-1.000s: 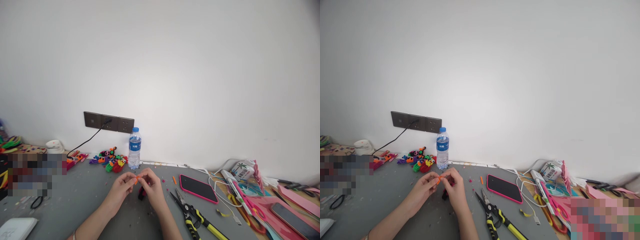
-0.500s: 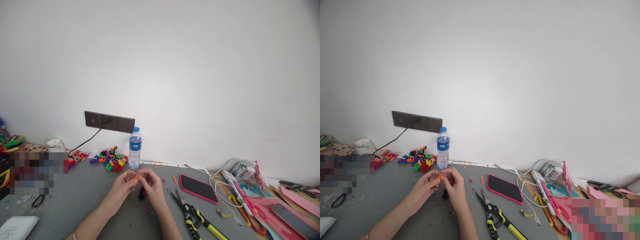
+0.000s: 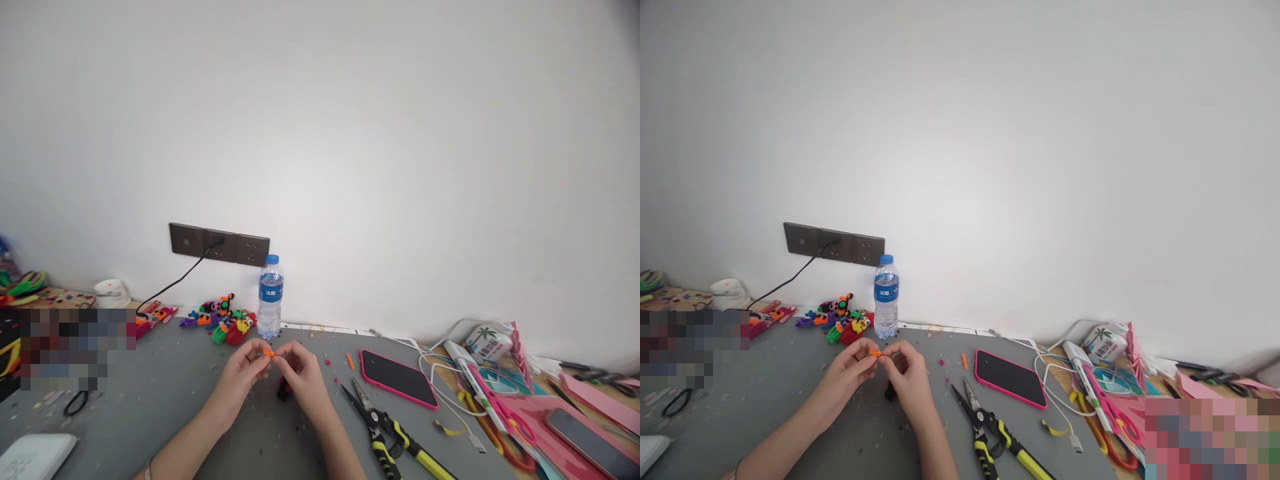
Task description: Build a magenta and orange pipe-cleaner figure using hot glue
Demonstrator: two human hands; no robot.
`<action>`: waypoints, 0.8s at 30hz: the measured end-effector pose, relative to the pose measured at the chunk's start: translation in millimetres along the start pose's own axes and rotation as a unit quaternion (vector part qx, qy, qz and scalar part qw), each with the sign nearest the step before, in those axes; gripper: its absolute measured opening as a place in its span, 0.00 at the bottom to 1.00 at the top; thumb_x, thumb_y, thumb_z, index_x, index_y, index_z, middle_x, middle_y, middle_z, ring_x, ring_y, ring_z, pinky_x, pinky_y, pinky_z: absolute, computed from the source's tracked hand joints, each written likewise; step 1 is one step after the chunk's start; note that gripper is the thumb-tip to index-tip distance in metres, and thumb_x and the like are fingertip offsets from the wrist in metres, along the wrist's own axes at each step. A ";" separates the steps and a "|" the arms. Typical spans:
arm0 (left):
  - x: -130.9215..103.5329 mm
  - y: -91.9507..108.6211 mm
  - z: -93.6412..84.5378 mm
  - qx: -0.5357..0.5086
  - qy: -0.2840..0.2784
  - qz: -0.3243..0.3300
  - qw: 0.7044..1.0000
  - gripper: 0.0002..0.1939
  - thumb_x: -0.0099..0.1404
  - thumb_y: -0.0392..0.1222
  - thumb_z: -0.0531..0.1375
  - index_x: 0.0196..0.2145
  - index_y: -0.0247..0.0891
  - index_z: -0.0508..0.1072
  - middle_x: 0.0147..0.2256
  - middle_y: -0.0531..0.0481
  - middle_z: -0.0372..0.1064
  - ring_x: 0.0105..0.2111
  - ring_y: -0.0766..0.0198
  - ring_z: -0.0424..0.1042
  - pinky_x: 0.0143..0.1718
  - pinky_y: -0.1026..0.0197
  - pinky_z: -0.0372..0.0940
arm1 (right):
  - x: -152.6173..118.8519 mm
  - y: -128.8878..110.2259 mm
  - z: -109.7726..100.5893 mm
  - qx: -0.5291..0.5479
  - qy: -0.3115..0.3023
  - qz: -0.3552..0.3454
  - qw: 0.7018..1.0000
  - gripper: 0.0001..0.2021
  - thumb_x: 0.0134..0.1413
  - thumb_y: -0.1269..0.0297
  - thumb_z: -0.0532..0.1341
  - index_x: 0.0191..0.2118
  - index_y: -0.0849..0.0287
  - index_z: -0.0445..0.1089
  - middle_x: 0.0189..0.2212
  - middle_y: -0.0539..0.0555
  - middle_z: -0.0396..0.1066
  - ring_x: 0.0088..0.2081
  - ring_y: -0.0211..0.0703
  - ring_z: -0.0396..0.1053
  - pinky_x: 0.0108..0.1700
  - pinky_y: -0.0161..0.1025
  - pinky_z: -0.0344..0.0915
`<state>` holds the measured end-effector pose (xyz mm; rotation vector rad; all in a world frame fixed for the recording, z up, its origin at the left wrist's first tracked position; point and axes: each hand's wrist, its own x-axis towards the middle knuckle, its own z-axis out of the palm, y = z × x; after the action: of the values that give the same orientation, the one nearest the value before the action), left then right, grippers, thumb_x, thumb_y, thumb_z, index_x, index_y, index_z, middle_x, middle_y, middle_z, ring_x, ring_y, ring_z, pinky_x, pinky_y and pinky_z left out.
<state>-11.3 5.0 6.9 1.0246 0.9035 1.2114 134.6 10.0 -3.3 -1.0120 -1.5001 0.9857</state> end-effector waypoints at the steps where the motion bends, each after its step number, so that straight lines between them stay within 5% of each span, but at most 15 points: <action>1: 0.1 0.6 0.2 0.017 -0.003 0.012 1.000 0.10 0.55 0.47 0.65 0.29 0.39 0.72 0.30 0.53 0.65 0.30 0.65 0.64 0.30 0.66 0.62 | 0.0 0.7 0.1 0.001 0.002 -0.001 1.000 0.11 0.54 0.56 0.61 0.31 0.60 0.69 0.20 0.47 0.64 0.21 0.35 0.57 0.23 0.33 0.54; 16: 3.7 0.9 -6.2 0.232 -0.002 0.137 0.963 0.07 0.57 0.45 0.61 0.30 0.40 0.76 0.32 0.47 0.74 0.33 0.56 0.71 0.32 0.62 0.64 | 0.2 -2.6 -6.0 -0.091 0.023 -0.073 0.993 0.04 0.55 0.68 0.59 0.34 0.58 0.71 0.29 0.51 0.68 0.27 0.38 0.62 0.29 0.33 0.59; 24: 1.7 6.1 -3.8 0.299 0.043 0.158 0.940 0.02 0.53 0.41 0.63 0.25 0.44 0.76 0.26 0.52 0.74 0.24 0.60 0.65 0.28 0.63 0.59 | -1.8 -9.7 -5.5 -0.146 0.006 -0.106 0.984 0.06 0.54 0.73 0.57 0.32 0.56 0.69 0.31 0.50 0.65 0.28 0.39 0.62 0.30 0.34 0.59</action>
<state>-16.4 7.5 11.6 1.6637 1.2514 1.2787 139.3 5.7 6.0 -1.0323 -1.7365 0.6206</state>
